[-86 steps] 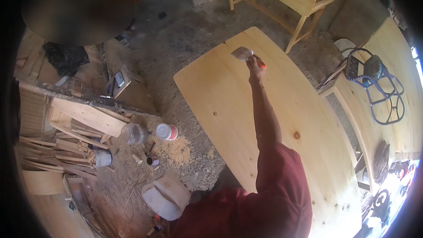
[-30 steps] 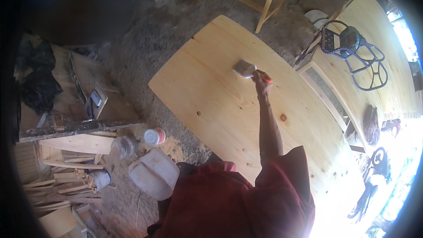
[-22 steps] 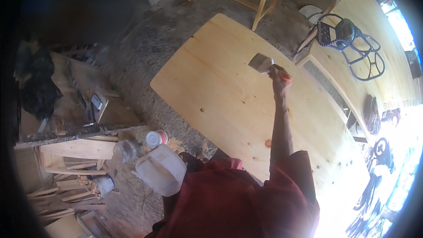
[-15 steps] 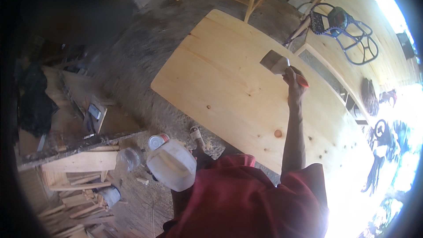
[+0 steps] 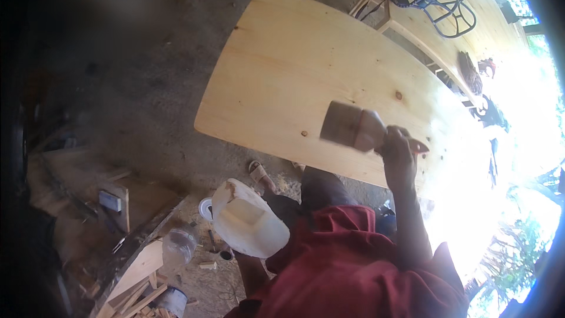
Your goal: The person applies a clear coating to a large wooden panel using a brush and a plastic container.
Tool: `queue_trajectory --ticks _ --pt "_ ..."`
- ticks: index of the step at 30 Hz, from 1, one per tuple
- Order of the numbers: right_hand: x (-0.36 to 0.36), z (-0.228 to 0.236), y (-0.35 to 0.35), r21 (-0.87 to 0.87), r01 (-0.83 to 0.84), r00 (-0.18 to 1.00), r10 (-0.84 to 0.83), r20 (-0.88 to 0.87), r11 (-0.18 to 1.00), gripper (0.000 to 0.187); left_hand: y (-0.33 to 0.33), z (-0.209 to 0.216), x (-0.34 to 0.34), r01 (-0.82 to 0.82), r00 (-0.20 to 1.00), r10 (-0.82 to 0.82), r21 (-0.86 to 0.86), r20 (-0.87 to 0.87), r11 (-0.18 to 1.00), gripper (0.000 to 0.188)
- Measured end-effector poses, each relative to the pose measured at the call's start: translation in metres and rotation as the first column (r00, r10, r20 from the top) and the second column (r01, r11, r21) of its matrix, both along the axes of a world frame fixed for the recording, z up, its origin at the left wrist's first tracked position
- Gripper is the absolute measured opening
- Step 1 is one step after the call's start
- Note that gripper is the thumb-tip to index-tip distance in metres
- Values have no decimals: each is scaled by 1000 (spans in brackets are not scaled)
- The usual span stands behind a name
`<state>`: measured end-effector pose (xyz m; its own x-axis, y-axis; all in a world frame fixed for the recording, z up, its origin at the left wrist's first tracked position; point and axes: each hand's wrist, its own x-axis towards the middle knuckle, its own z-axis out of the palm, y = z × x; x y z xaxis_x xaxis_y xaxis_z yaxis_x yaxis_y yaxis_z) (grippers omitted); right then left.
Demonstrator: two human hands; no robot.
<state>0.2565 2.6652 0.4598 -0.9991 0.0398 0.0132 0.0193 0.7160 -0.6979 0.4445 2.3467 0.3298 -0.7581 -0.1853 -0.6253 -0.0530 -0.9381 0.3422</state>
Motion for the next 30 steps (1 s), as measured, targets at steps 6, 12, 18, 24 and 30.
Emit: queue_trajectory --ticks 6,12,18,24,30 --pt "62 -11 -80 -143 -295 947 309 83 945 8 -7 -106 43 -59 987 75 -117 140 991 78" --pt "75 -62 -164 60 -662 746 650 146 747 10 22 -198 73 -95 965 200 -485 169 869 52" --pt "88 -117 -205 130 -808 586 759 283 575 12 42 -240 90 -82 958 241 -657 156 750 48" --pt "97 -156 -219 156 -875 482 791 377 458 15 71 -264 114 -106 933 272 -542 236 834 50" --pt "104 -177 -229 159 -899 436 805 403 407 18 83 -274 129 -109 927 263 -481 267 870 53"
